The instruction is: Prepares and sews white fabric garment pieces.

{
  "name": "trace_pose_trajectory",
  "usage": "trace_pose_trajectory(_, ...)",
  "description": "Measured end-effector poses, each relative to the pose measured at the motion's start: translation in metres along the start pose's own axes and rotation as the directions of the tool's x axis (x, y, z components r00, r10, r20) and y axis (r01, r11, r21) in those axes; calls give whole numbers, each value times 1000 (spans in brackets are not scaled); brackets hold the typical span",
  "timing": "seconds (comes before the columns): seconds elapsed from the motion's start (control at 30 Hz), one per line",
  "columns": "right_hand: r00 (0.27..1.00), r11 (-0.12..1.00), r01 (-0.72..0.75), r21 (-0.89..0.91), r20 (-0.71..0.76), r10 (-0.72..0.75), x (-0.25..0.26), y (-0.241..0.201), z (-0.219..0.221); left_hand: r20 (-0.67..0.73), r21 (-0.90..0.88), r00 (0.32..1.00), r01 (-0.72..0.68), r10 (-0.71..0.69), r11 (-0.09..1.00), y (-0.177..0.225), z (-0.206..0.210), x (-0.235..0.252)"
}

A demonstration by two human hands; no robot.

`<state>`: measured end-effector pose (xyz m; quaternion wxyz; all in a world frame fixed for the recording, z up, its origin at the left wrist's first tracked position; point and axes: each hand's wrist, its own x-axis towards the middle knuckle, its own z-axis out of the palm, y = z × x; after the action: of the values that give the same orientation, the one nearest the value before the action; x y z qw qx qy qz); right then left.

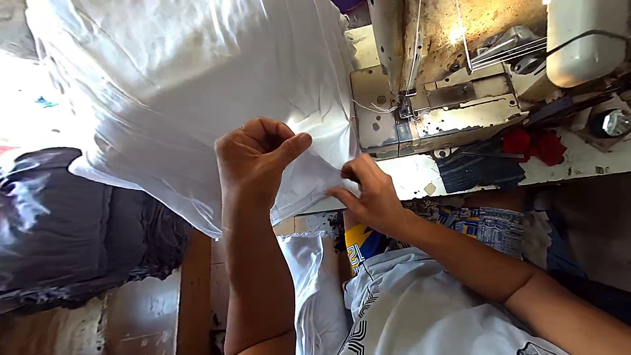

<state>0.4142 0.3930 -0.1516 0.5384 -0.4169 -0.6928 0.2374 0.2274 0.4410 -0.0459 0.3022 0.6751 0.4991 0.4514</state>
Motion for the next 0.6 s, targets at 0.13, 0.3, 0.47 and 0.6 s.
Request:
trace_pose_trajectory(0.13,983,989,37,-145,-174,-63,40,-8,28,21,75,999,-41,40,996,22,-2,1)
trace_pose_trajectory(0.3,978,964,28,-263,-193,-81,44,10,37,5,69,940,-341,342,937,37,-55,12)
trace_pose_trajectory(0.47,997,1000,-21,18,-77,22,31,9,39,-251,234,804,-491,540,839,77,-89,24)
trace_pose_trajectory(0.6,975,796,-211,567,181,130,47,-23,19,-375,-41,816,-488,439,872,68,-116,31)
